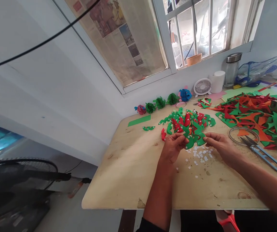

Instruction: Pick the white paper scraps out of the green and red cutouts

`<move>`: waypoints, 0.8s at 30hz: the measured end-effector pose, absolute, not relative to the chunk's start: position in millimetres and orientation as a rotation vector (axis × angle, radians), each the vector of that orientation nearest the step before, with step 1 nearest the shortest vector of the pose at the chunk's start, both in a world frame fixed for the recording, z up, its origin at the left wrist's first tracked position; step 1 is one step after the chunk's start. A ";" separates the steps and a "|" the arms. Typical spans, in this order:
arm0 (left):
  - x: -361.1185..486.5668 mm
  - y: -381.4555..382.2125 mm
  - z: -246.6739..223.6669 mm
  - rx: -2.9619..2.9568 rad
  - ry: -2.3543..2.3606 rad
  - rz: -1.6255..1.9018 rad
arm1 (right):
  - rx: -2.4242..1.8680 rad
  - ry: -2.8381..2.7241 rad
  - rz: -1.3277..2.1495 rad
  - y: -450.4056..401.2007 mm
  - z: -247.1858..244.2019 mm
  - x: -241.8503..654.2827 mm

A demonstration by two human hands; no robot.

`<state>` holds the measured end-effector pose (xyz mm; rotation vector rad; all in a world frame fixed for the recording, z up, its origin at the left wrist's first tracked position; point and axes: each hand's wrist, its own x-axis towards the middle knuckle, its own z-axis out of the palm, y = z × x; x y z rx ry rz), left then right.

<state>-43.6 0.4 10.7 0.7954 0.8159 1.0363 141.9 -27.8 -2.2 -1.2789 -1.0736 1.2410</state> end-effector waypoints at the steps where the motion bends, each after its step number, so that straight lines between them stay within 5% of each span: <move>1: -42.1 -1.2 11.5 0.806 0.788 1.015 | -1.282 -1.074 1.246 -28.1 -2.1 141.6; 24: -3.6 -8.4 0.0 0.712 0.882 1.219 | -1.297 -1.208 1.273 -33.8 9.9 135.6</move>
